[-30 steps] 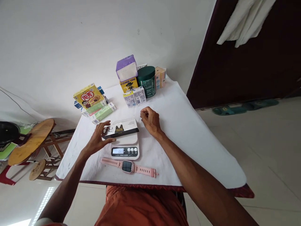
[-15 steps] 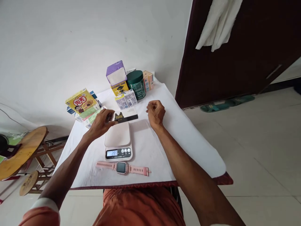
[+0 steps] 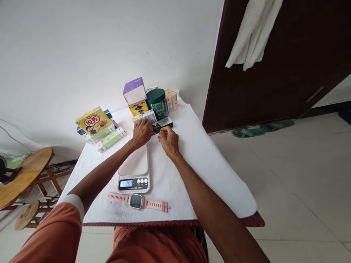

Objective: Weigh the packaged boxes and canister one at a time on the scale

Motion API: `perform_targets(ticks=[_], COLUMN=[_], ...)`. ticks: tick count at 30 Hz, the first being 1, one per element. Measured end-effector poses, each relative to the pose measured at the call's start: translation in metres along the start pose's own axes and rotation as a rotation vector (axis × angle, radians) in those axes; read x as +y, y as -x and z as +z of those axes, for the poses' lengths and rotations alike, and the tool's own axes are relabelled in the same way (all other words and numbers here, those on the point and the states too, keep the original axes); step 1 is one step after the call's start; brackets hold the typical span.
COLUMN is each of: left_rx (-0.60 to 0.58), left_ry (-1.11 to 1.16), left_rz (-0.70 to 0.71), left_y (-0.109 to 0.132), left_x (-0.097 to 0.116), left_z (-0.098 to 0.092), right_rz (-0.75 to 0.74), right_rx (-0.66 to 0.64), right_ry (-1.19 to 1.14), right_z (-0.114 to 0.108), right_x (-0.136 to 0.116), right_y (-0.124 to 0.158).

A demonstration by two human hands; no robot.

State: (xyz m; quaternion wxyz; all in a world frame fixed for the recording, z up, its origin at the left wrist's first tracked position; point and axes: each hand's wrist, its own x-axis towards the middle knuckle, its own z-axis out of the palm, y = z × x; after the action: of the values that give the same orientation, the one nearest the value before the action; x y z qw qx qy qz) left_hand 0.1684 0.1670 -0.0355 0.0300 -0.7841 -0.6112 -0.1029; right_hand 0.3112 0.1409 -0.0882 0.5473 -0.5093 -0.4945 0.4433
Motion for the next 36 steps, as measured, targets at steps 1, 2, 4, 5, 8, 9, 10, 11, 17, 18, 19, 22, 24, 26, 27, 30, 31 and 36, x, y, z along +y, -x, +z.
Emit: perform_targets(ticks=[1,2,4,5,8,9,10,11,17,18,19,22,24,26,27,30,31,36], left_rx=[0.02,0.041,0.082,0.103,0.201,0.242,0.285,0.329,0.355,0.298,0.238,0.107,0.077,0.068,0.067,0.067,0.068,0.081], left_ry=[-0.028,-0.049,-0.048,-0.019,0.105,0.139,0.161,0.169,-0.001,-0.03,-0.049,-0.048,-0.026,-0.007,0.0,0.023,0.033,0.101], left_rz=[0.0,0.004,0.016,0.022,0.029,0.019,-0.003,-0.042,-0.482,-0.534,-0.566,-0.564,-0.545,-0.536,-0.53,-0.5,-0.488,-0.443], left_y=[0.002,0.006,0.015,0.022,0.048,0.058,0.069,0.079,0.133,0.14,0.145,0.154,0.154,0.15,0.148,0.138,0.135,0.125], left_x=[0.001,0.001,-0.003,-0.009,-0.037,-0.051,-0.066,-0.082,-0.169,-0.178,-0.185,-0.199,-0.204,-0.208,-0.209,-0.213,-0.214,-0.213], left_z=[-0.002,-0.004,-0.011,-0.014,-0.026,-0.029,-0.033,-0.036,-0.044,-0.043,-0.041,-0.033,-0.029,-0.026,-0.026,-0.024,-0.024,-0.024], right_rz=[-0.003,-0.007,-0.007,-0.003,-0.006,-0.021,-0.044,-0.073,-0.139,-0.125,-0.107,-0.05,-0.015,0.035,0.069,0.158,0.17,0.115], right_rx=[-0.038,-0.064,-0.091,-0.106,-0.211,-0.257,-0.297,-0.33,-0.39,-0.39,-0.392,-0.404,-0.393,-0.373,-0.366,-0.365,-0.371,-0.416], right_ry=[-0.015,-0.027,-0.045,-0.049,-0.023,0.003,0.039,0.078,0.173,0.173,0.17,0.167,0.188,0.201,0.199,0.222,0.246,0.396], right_z=[0.001,0.002,0.002,0.001,0.001,0.002,0.004,0.005,0.011,0.011,0.011,0.011,0.012,0.012,0.012,0.011,0.011,0.012], right_x=[0.001,0.001,0.002,0.003,0.003,0.003,0.003,0.003,0.0,-0.002,-0.003,-0.008,-0.011,-0.015,-0.017,-0.023,-0.025,-0.028], right_y=[0.0,0.0,0.002,0.003,0.008,0.01,0.013,0.015,0.026,0.027,0.028,0.033,0.037,0.041,0.042,0.045,0.045,0.047])
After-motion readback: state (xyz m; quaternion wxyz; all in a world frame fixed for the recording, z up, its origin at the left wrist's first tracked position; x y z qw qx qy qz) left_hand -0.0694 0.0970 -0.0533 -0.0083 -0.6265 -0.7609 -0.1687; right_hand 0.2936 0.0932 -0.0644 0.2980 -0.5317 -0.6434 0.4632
